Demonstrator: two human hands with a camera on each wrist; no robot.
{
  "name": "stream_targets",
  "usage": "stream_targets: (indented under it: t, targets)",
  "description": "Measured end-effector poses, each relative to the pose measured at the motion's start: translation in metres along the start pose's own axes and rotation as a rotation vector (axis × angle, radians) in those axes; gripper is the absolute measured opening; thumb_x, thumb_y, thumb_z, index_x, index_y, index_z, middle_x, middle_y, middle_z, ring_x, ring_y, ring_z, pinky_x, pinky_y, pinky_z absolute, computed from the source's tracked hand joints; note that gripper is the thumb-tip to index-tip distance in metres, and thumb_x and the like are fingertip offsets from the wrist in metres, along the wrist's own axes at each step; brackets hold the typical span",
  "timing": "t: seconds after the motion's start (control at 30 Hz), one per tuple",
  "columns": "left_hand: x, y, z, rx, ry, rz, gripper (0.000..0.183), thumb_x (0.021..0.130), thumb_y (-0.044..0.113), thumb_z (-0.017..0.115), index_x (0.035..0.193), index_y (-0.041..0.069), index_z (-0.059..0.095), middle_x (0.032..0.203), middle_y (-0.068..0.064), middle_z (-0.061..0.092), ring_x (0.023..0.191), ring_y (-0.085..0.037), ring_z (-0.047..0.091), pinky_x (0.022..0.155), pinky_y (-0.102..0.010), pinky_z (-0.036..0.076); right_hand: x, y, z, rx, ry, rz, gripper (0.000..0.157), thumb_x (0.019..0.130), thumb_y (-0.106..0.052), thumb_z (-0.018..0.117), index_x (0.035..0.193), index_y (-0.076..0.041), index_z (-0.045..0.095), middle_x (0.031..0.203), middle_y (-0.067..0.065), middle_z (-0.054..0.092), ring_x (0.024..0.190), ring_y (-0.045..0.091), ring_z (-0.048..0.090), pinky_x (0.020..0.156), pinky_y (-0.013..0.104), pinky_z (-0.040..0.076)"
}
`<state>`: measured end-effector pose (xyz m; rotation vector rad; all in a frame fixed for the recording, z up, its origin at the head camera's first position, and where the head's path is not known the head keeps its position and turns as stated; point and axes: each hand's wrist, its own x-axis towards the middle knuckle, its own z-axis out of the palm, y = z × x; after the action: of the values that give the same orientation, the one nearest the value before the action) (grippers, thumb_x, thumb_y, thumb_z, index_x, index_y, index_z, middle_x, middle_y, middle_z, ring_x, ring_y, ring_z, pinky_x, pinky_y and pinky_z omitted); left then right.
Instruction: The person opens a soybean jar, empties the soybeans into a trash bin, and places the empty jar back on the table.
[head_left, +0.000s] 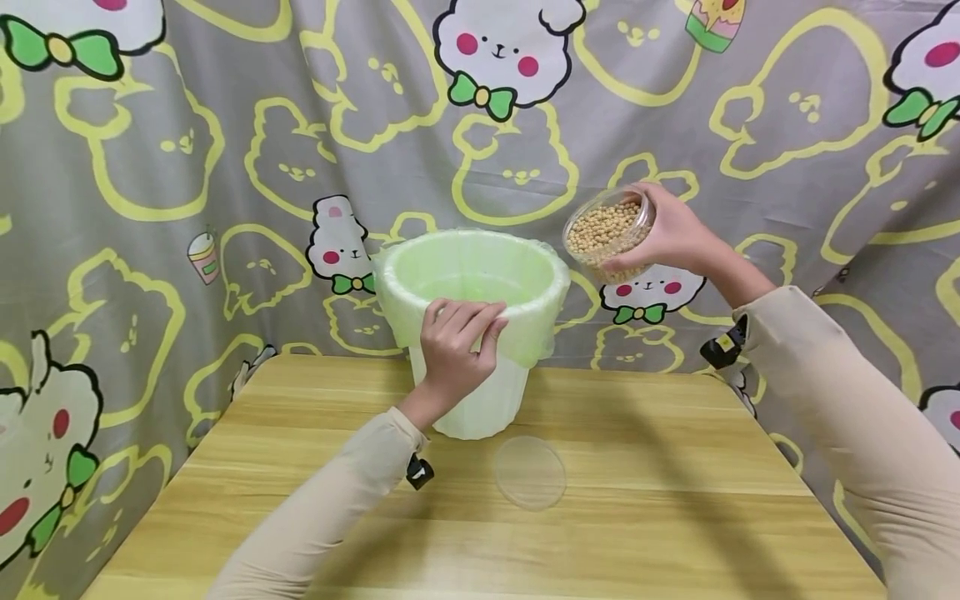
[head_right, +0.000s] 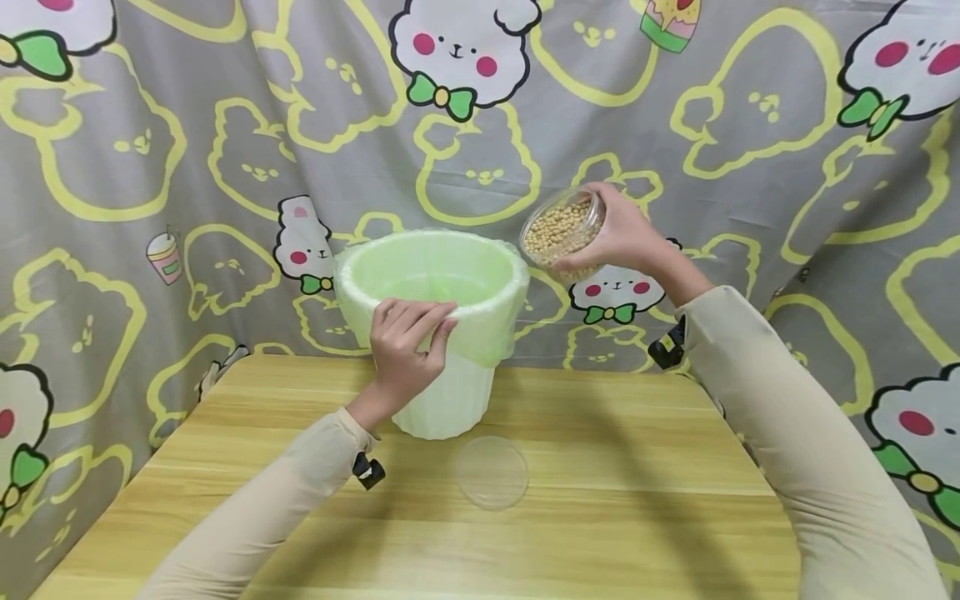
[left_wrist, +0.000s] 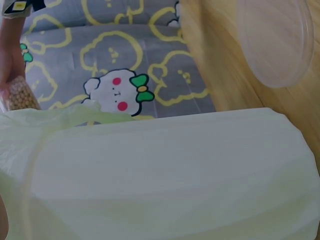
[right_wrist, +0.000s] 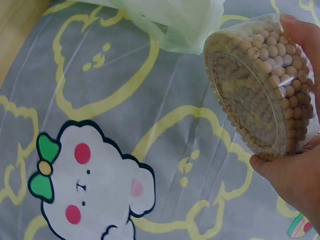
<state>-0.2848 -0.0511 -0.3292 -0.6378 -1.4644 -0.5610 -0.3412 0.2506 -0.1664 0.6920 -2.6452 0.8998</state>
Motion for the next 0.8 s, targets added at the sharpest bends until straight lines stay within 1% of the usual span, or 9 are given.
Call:
stream_targets:
  t: [0.07, 0.17, 0.27, 0.43, 0.67, 0.8]
  targets:
    - [0.0, 0.0, 0.0, 0.002, 0.001, 0.0, 0.012, 0.088, 0.019, 0.077, 0.097, 0.012, 0.082, 0.087, -0.001, 0.078, 0.077, -0.02, 0.07, 0.084, -0.045, 0.052, 0.005, -0.003, 0.0, -0.015, -0.02, -0.007, 0.113, 0.064, -0.019, 0.098, 0.155, -0.003, 0.032, 0.144, 0.017, 0.047, 0.124, 0.029, 0.051, 0.096, 0.036, 0.047]
    - [-0.001, -0.001, 0.001, 0.002, 0.001, 0.0, 0.012, 0.088, 0.019, 0.077, 0.097, 0.012, 0.082, 0.087, -0.001, 0.078, 0.078, -0.02, 0.07, 0.085, -0.044, 0.051, 0.01, -0.007, -0.001, -0.045, -0.045, -0.016, 0.116, 0.064, -0.02, 0.097, 0.156, -0.001, 0.029, 0.146, 0.02, 0.047, 0.127, 0.034, 0.05, 0.101, 0.05, 0.046]
    - [-0.001, -0.001, 0.001, 0.002, 0.001, -0.001, 0.012, 0.088, 0.019, 0.077, 0.097, 0.012, 0.082, 0.087, -0.002, 0.078, 0.078, -0.02, 0.07, 0.085, -0.044, 0.051, 0.013, -0.011, -0.001, -0.075, -0.061, -0.021, 0.119, 0.065, -0.023, 0.098, 0.157, 0.0, 0.026, 0.147, 0.022, 0.046, 0.129, 0.037, 0.049, 0.103, 0.056, 0.044]
    - [-0.002, -0.002, 0.001, 0.002, -0.001, -0.002, 0.012, 0.089, 0.019, 0.077, 0.098, 0.012, 0.082, 0.087, -0.001, 0.078, 0.078, -0.019, 0.07, 0.086, -0.043, 0.051, 0.018, -0.019, 0.0, -0.129, -0.076, -0.016, 0.121, 0.064, -0.031, 0.098, 0.157, -0.002, 0.026, 0.146, 0.022, 0.045, 0.127, 0.038, 0.048, 0.102, 0.057, 0.044]
    - [-0.001, -0.002, 0.001, -0.001, -0.006, -0.005, 0.012, 0.089, 0.019, 0.077, 0.097, 0.011, 0.082, 0.087, -0.001, 0.078, 0.078, -0.02, 0.07, 0.085, -0.044, 0.051, 0.022, -0.027, 0.002, -0.167, -0.104, -0.014, 0.123, 0.063, -0.035, 0.098, 0.158, -0.004, 0.025, 0.143, 0.022, 0.045, 0.124, 0.037, 0.05, 0.097, 0.055, 0.048]
    - [-0.001, -0.002, 0.001, 0.003, -0.009, -0.004, 0.012, 0.089, 0.018, 0.077, 0.097, 0.011, 0.082, 0.087, -0.001, 0.078, 0.078, -0.02, 0.07, 0.085, -0.044, 0.051, 0.024, -0.031, 0.003, -0.193, -0.118, -0.009, 0.125, 0.063, -0.036, 0.098, 0.159, -0.005, 0.024, 0.144, 0.022, 0.045, 0.125, 0.038, 0.05, 0.098, 0.056, 0.048]
